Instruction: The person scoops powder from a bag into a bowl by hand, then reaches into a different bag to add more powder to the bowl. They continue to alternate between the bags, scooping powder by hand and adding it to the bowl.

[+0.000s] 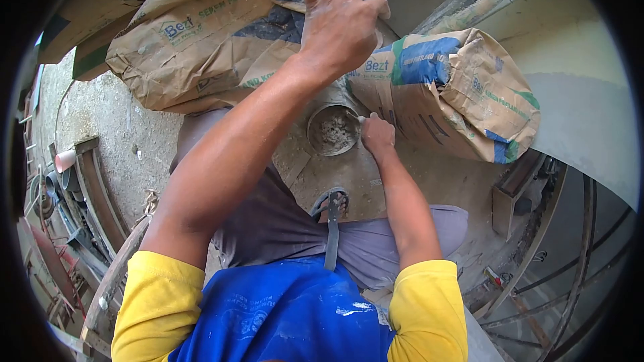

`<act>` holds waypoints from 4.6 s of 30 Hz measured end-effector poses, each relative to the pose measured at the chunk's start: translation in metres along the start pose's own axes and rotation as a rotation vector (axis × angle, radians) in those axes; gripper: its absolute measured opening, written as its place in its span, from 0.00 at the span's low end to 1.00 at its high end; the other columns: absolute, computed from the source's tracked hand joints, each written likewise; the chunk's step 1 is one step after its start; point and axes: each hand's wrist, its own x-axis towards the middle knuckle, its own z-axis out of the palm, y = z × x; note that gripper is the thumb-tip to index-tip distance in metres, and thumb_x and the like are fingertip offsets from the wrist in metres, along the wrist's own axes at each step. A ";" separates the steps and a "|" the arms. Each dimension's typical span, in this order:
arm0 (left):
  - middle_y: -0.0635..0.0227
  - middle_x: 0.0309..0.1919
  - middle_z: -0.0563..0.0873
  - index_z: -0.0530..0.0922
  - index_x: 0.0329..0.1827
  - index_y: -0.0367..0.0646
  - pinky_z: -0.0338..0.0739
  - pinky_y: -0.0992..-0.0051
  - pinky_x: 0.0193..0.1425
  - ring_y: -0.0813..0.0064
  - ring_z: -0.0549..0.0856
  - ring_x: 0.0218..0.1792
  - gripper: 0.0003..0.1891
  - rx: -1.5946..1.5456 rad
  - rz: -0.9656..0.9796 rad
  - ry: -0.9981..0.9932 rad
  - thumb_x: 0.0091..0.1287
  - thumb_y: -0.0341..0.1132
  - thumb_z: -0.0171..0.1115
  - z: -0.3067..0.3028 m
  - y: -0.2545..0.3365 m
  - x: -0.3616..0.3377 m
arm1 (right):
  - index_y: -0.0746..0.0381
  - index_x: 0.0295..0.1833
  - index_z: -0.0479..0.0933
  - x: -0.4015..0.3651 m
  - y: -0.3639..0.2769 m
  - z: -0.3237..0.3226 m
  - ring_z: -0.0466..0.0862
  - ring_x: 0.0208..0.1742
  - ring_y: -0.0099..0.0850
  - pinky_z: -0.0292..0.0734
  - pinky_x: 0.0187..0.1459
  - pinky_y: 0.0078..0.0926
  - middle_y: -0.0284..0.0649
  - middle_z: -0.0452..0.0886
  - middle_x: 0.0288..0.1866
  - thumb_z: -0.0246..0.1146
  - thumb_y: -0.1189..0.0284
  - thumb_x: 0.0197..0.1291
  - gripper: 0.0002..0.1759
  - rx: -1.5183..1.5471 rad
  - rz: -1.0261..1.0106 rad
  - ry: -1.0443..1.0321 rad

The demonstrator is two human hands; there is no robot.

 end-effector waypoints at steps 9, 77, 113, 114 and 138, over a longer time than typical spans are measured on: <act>0.65 0.48 0.77 0.82 0.38 0.46 0.58 0.56 0.61 0.58 0.68 0.59 0.09 0.006 -0.012 -0.040 0.60 0.32 0.53 0.000 0.000 0.000 | 0.63 0.48 0.83 -0.014 0.016 0.049 0.85 0.52 0.50 0.78 0.55 0.48 0.54 0.83 0.53 0.54 0.70 0.62 0.16 0.065 0.201 -0.202; 0.65 0.49 0.78 0.83 0.38 0.46 0.58 0.55 0.62 0.58 0.67 0.60 0.09 -0.005 -0.017 -0.057 0.61 0.33 0.53 -0.001 0.001 0.000 | 0.68 0.45 0.83 -0.009 -0.044 0.077 0.84 0.51 0.55 0.79 0.51 0.50 0.62 0.83 0.46 0.51 0.69 0.63 0.18 0.146 -0.068 -0.058; 0.61 0.49 0.81 0.88 0.35 0.47 0.53 0.54 0.62 0.57 0.68 0.60 0.10 0.010 0.002 -0.011 0.58 0.31 0.57 0.007 -0.004 -0.001 | 0.60 0.47 0.86 -0.004 -0.066 0.031 0.86 0.52 0.47 0.82 0.50 0.41 0.51 0.84 0.50 0.56 0.73 0.60 0.15 -0.122 -0.219 -0.229; 0.61 0.49 0.81 0.88 0.35 0.47 0.53 0.54 0.63 0.57 0.67 0.60 0.10 0.006 -0.004 -0.013 0.58 0.31 0.57 0.007 -0.004 0.000 | 0.60 0.47 0.86 -0.001 -0.068 0.037 0.86 0.52 0.47 0.82 0.51 0.41 0.51 0.84 0.50 0.55 0.73 0.60 0.15 -0.073 -0.141 -0.120; 0.63 0.50 0.81 0.88 0.36 0.47 0.54 0.54 0.62 0.58 0.67 0.60 0.10 0.018 -0.001 -0.024 0.57 0.30 0.58 0.006 -0.003 0.000 | 0.60 0.46 0.86 0.001 -0.064 0.036 0.86 0.50 0.47 0.83 0.49 0.42 0.50 0.84 0.50 0.55 0.71 0.63 0.15 -0.131 -0.318 -0.150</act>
